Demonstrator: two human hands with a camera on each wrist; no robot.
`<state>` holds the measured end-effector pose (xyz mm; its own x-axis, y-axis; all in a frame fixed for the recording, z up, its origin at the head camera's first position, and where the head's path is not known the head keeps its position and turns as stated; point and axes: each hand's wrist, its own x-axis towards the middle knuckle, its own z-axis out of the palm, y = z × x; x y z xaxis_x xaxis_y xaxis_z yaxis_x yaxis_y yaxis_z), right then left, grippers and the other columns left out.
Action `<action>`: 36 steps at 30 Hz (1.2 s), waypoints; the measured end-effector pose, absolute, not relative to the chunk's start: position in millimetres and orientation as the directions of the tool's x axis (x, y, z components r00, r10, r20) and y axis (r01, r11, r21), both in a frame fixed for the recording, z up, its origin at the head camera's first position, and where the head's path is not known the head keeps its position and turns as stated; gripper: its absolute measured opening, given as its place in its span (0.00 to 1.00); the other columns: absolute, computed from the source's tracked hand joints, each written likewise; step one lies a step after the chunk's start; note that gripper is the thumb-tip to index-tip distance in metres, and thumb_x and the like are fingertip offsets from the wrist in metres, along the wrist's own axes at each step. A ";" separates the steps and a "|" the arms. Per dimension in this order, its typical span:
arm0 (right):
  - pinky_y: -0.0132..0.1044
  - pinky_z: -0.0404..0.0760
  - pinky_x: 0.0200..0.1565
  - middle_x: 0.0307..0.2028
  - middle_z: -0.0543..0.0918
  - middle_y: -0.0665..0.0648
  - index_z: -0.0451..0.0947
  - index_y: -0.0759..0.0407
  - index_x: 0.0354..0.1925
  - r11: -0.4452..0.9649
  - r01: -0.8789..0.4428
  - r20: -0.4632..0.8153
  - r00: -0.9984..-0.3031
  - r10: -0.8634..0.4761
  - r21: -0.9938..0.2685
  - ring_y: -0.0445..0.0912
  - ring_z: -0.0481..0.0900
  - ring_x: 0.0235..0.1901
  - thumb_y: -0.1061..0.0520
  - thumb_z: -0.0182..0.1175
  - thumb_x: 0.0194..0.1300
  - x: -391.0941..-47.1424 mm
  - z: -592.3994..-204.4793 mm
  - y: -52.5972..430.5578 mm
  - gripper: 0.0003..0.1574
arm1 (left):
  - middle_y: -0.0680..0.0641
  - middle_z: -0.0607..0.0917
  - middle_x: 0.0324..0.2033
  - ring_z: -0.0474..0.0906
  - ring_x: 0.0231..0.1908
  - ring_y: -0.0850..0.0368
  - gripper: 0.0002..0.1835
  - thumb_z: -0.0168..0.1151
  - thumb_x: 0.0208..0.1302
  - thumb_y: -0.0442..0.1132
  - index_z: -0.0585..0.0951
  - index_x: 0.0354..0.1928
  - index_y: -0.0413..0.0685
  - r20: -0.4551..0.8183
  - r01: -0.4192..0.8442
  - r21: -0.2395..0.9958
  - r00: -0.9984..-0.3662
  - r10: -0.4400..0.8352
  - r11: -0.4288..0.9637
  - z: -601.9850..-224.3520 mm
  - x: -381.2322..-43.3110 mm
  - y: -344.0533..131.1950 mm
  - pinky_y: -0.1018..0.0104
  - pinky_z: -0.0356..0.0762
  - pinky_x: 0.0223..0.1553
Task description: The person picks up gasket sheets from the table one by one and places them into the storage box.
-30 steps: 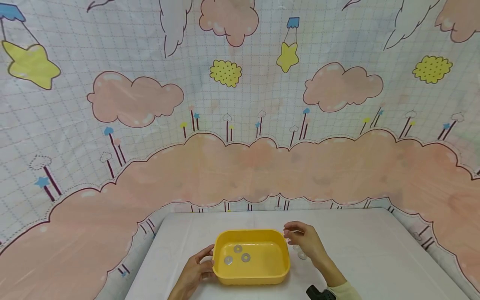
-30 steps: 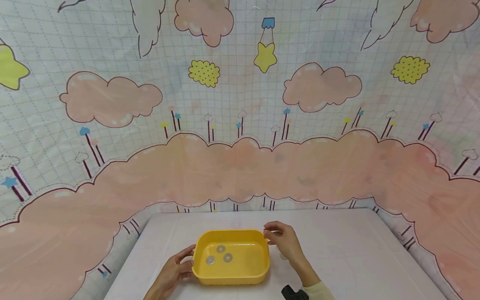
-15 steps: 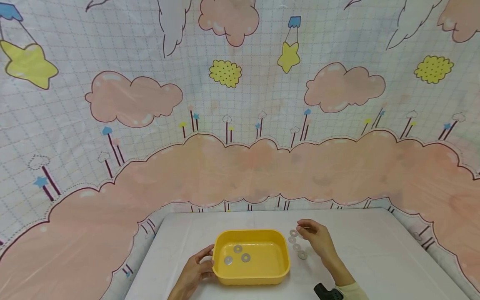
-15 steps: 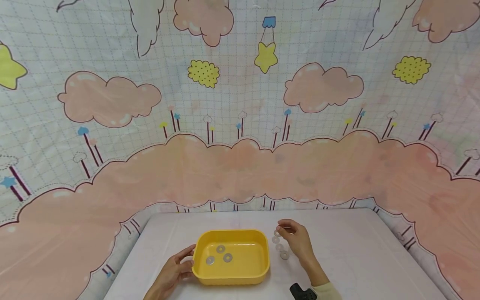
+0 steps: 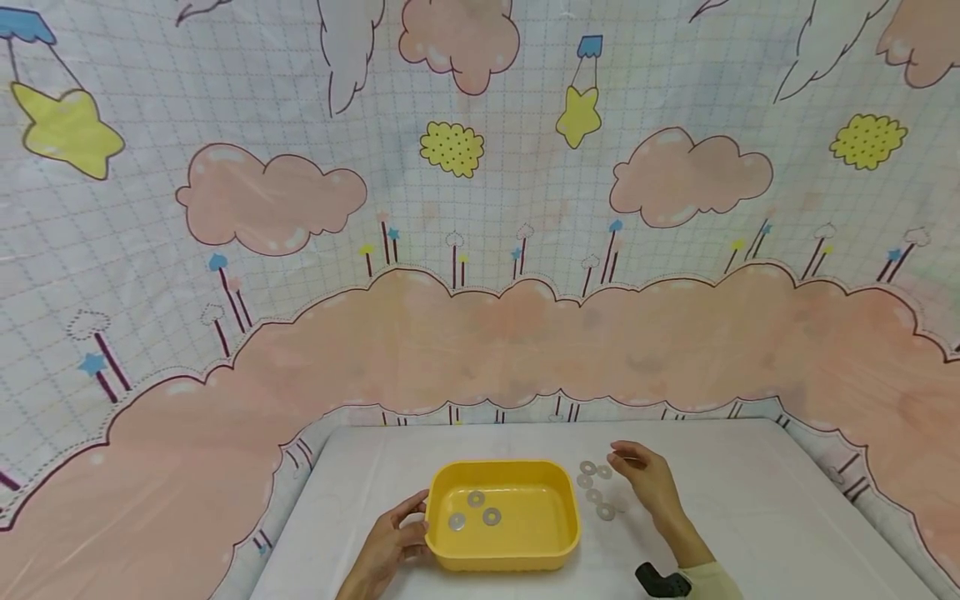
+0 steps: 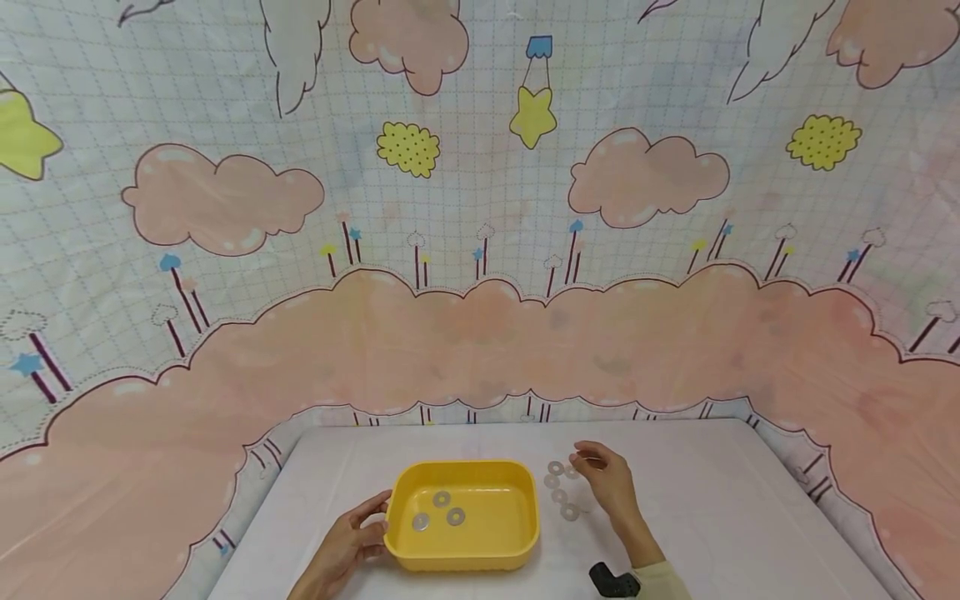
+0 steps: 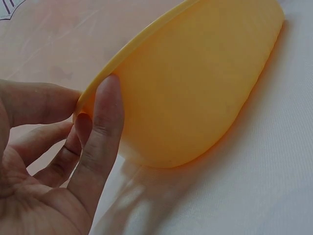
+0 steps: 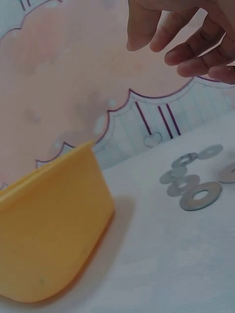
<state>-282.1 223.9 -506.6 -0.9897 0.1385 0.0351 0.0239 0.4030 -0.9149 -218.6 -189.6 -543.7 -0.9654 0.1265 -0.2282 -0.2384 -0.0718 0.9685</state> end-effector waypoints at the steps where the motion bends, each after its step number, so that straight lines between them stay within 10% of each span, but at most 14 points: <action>1: 0.48 0.79 0.56 0.50 0.85 0.60 0.77 0.60 0.59 0.403 0.030 0.029 -0.990 0.140 -0.915 0.49 0.81 0.50 0.48 0.62 0.67 -283.2 -508.4 225.3 0.26 | 0.43 0.70 0.54 0.82 0.33 0.56 0.38 0.61 0.62 0.33 0.59 0.74 0.36 -0.228 -0.238 0.969 -0.965 0.127 -0.071 -543.9 -218.7 -189.6 0.63 0.84 0.38; 36: 0.35 0.76 0.39 0.53 0.79 0.68 0.81 0.60 0.55 0.526 0.123 -0.028 -0.982 0.185 -0.841 0.54 0.75 0.46 0.50 0.66 0.62 -319.5 -554.8 233.8 0.25 | 0.44 0.69 0.54 0.81 0.34 0.57 0.38 0.60 0.63 0.32 0.58 0.74 0.37 -0.239 -0.252 0.964 -0.962 0.133 -0.085 -541.7 -220.0 -189.4 0.65 0.83 0.37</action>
